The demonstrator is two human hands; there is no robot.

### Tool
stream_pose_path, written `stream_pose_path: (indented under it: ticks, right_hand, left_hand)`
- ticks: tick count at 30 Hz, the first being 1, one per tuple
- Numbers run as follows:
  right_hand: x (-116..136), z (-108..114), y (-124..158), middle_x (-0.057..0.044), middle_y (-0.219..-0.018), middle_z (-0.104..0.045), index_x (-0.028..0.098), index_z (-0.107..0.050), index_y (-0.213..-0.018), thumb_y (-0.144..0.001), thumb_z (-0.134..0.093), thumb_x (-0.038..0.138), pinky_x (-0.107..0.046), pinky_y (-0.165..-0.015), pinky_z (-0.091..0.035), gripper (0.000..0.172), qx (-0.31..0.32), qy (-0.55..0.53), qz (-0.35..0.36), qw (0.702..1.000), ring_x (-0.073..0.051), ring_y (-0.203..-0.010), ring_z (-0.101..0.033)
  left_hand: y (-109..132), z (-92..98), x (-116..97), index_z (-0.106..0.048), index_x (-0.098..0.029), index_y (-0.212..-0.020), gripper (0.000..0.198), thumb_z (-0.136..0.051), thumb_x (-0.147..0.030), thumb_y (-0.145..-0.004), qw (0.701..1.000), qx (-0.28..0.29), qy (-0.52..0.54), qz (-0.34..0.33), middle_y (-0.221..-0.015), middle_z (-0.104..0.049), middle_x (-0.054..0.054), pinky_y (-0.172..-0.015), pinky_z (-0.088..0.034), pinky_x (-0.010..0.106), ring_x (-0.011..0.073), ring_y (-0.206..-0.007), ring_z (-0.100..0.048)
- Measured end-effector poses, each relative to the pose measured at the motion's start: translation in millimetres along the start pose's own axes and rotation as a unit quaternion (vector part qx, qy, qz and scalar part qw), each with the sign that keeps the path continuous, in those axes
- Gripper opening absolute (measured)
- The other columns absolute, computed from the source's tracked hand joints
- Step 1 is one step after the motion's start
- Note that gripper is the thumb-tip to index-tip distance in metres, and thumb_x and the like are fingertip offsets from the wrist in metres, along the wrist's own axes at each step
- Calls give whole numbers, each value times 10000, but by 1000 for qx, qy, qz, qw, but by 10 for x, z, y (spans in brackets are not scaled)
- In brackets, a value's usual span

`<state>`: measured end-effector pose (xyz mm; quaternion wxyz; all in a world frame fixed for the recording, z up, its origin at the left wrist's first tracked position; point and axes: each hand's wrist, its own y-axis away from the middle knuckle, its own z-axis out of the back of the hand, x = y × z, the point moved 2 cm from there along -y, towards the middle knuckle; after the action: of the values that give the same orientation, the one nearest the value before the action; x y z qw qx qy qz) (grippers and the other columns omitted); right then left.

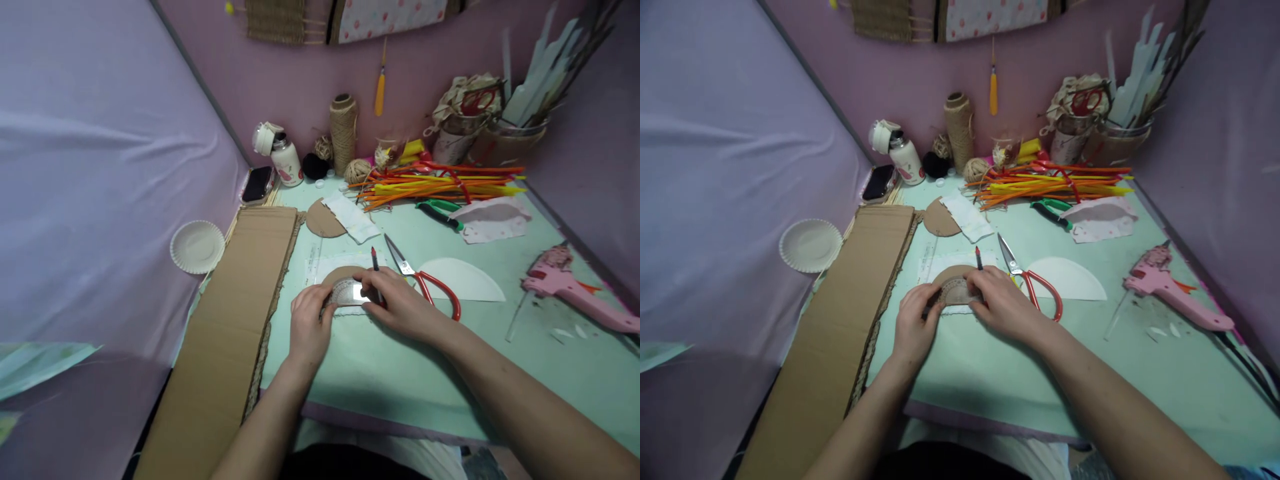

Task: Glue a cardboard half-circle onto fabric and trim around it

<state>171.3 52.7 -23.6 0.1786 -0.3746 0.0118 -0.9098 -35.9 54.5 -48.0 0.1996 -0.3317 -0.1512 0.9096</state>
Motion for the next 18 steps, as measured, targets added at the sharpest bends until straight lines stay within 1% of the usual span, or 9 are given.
stream_pose_path:
  ticks: [6,18]
  right_hand:
    - [7,6,1,-63,-923,-557,226,-481,-927,-807,-545,76,-348,-736,-450,203,1,-8,-1,1000,-239,-866,-565]
    - [5,2,4,-54,-908,-559,231,-474,-931,-795,-536,55,-338,-733,-439,231,-7,2,8,1000,-233,-861,-556]
  left_hand:
    - [-1,-2,-2,-621,-220,-1165,288,-644,-141,-890,1000,7,0,-3,-1139,-715,70,-995,-477,430,242,-1118,-627]
    - [-7,0,-8,-623,-219,-1154,278,-641,-141,-888,1000,12,1,-3,-1129,-714,67,-996,-479,423,235,-1111,-628]
